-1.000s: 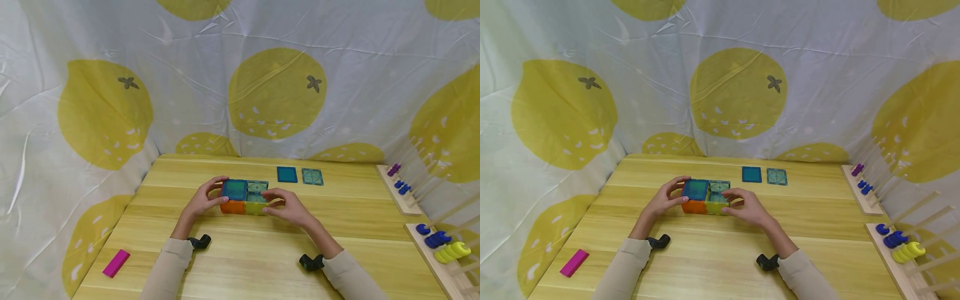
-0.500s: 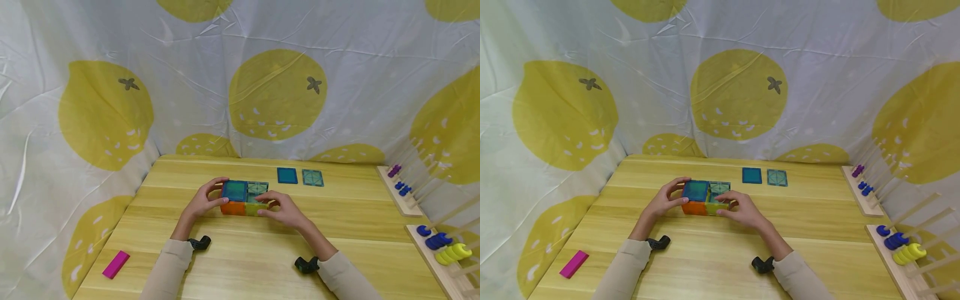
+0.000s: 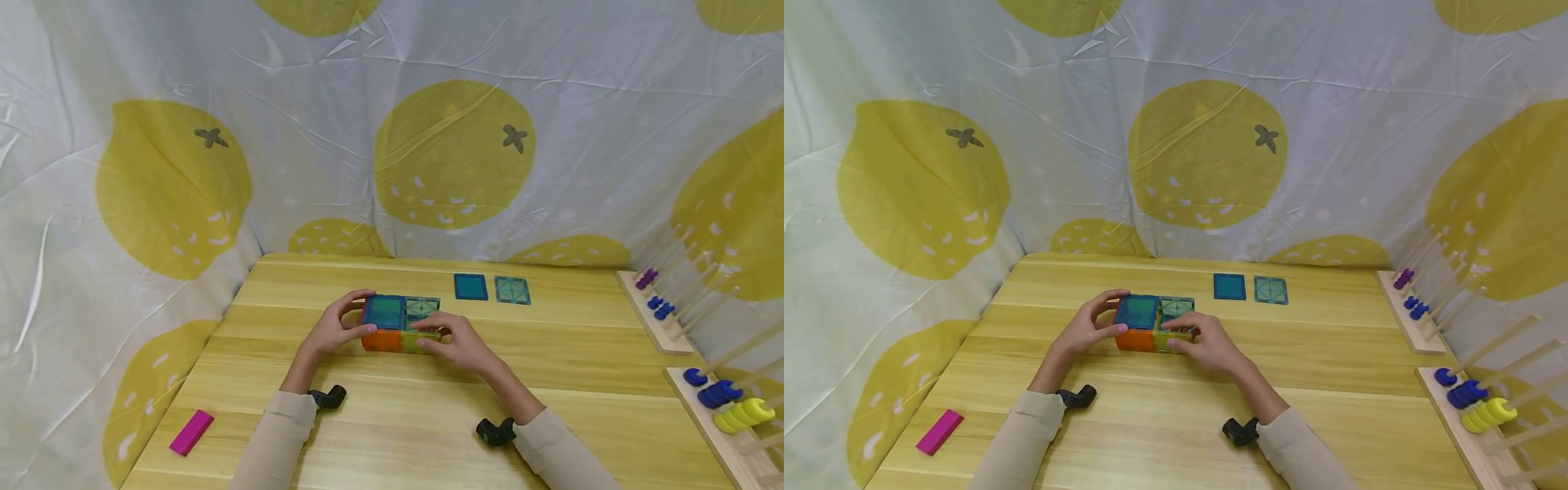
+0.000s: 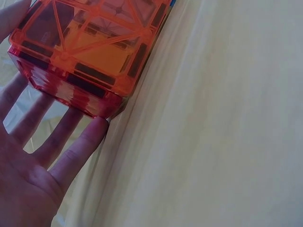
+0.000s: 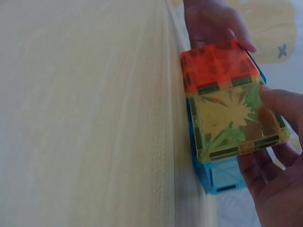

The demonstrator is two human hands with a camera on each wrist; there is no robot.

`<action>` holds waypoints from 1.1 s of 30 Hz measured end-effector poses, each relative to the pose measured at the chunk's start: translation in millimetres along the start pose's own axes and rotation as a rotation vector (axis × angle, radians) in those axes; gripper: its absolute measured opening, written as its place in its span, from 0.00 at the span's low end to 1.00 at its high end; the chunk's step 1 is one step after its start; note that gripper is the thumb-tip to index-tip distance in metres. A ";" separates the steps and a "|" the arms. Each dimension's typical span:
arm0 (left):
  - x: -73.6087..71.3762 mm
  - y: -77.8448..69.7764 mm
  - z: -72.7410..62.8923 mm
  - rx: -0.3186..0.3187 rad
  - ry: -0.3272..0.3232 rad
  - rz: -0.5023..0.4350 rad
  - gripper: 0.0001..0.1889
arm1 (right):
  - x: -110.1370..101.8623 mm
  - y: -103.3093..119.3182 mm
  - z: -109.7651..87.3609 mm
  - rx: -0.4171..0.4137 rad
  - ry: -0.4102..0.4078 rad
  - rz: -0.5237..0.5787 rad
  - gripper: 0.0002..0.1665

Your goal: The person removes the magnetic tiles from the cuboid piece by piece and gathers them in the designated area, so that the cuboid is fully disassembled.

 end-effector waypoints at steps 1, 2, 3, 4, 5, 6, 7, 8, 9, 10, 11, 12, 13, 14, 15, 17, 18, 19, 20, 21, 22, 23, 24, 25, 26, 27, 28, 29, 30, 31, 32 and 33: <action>0.0 -0.3 0.1 0.000 -0.002 0.008 0.35 | 0.4 0.5 0.2 -0.003 0.000 0.001 0.19; 0.0 -0.5 0.2 -0.002 -0.004 0.017 0.35 | 0.7 0.7 0.6 -0.006 0.001 0.001 0.18; 0.0 -0.8 0.3 -0.006 -0.007 0.025 0.35 | 0.9 1.4 0.8 -0.009 0.001 0.003 0.17; 0.3 -1.5 0.5 -0.008 -0.007 0.026 0.35 | 0.7 2.1 0.8 -0.011 0.001 0.003 0.17; 0.5 -1.9 0.6 -0.011 -0.007 0.025 0.35 | 0.4 2.8 0.6 -0.014 0.000 0.002 0.16; 0.6 -2.1 0.8 -0.017 -0.009 0.026 0.35 | 0.2 3.5 0.5 -0.016 0.001 0.003 0.16; 0.6 -2.3 0.9 -0.018 -0.007 0.021 0.35 | 0.1 3.9 0.5 -0.018 0.002 0.002 0.15; 0.5 -2.4 1.0 -0.022 -0.008 0.018 0.35 | 0.0 4.3 0.4 -0.020 0.003 0.000 0.15; 0.5 -2.5 1.1 -0.026 -0.008 0.015 0.35 | -0.2 4.6 0.3 -0.022 0.003 -0.002 0.15; 0.4 -2.6 1.3 -0.028 -0.007 0.012 0.35 | -0.3 4.8 0.2 -0.025 0.004 -0.003 0.14; 0.3 -2.7 1.4 -0.030 -0.007 0.012 0.35 | -0.4 4.8 0.2 -0.028 0.004 -0.006 0.14; 0.3 -2.9 1.5 -0.032 -0.006 0.012 0.35 | -0.5 4.9 0.2 -0.029 0.003 -0.008 0.14; 0.2 -3.1 1.6 -0.033 -0.006 0.013 0.35 | -0.9 4.9 0.0 -0.032 0.000 -0.012 0.14; 0.1 -3.1 1.8 -0.036 -0.006 0.014 0.35 | -1.4 5.2 -0.3 -0.034 -0.002 -0.013 0.14; 0.1 -3.4 1.7 -0.036 -0.005 0.012 0.35 | -2.0 5.3 -0.6 -0.035 -0.005 -0.016 0.13; -0.2 -3.7 1.5 -0.039 -0.004 0.010 0.35 | -3.4 5.2 -1.3 -0.029 -0.010 -0.022 0.13; -0.4 -3.8 1.3 -0.039 -0.004 0.008 0.35 | -4.5 5.3 -1.7 -0.024 -0.013 -0.026 0.13; -0.5 -3.9 1.1 -0.040 -0.004 0.006 0.35 | -5.8 5.0 -2.2 -0.020 -0.018 -0.030 0.13; -0.7 -3.8 1.1 -0.040 -0.003 0.004 0.35 | -7.1 4.8 -2.7 -0.017 -0.022 -0.034 0.13; -0.7 -3.9 1.1 -0.040 -0.003 0.003 0.36 | -8.7 4.0 -2.9 -0.012 -0.030 -0.041 0.13; -0.7 -3.8 1.1 -0.039 -0.002 0.003 0.36 | -10.5 3.4 -3.4 -0.007 -0.038 -0.046 0.13; -0.7 -3.5 1.1 -0.038 -0.002 0.002 0.36 | -12.6 2.7 -3.9 -0.002 -0.047 -0.049 0.14; -0.7 -3.4 1.1 -0.037 -0.001 0.001 0.36 | -14.9 2.2 -4.6 0.003 -0.056 -0.049 0.14; -0.7 -3.3 1.0 -0.035 -0.001 0.001 0.36 | -17.3 1.2 -5.3 0.008 -0.065 -0.047 0.14; -0.7 -3.0 1.1 -0.033 0.000 0.001 0.36 | -20.1 0.5 -6.2 0.017 -0.074 -0.042 0.15; -0.6 -2.7 1.1 -0.031 0.002 0.000 0.36 | -23.0 -0.3 -7.1 0.027 -0.083 -0.038 0.15; -0.6 -2.4 1.2 -0.029 0.003 -0.001 0.36 | -25.9 -1.6 -8.1 0.033 -0.090 -0.032 0.16; -0.5 -1.9 1.3 -0.027 0.005 0.000 0.37 | -29.2 -2.6 -9.3 0.045 -0.099 -0.025 0.17; -0.5 -1.8 1.4 -0.025 0.008 -0.001 0.37 | -32.6 -4.1 -10.4 0.049 -0.108 -0.017 0.17; -0.4 -1.6 1.4 -0.023 0.010 -0.002 0.38 | -36.2 -5.8 -11.5 0.055 -0.120 -0.011 0.18; -0.3 -1.4 1.6 -0.022 0.013 -0.002 0.38 | -40.2 -6.8 -12.7 0.065 -0.133 -0.006 0.18; -0.2 -1.3 1.6 -0.022 0.014 -0.003 0.39 | -44.2 -8.4 -13.8 0.069 -0.144 -0.003 0.19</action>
Point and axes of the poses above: each hand's wrist, its own z-axis towards the middle knuckle, its own x-axis out of the palm, y = z × x, the point moved 2 cm from there along z, towards the middle knuckle, and after that the axes turned 9 degrees about -y, right-handed, at the moved point
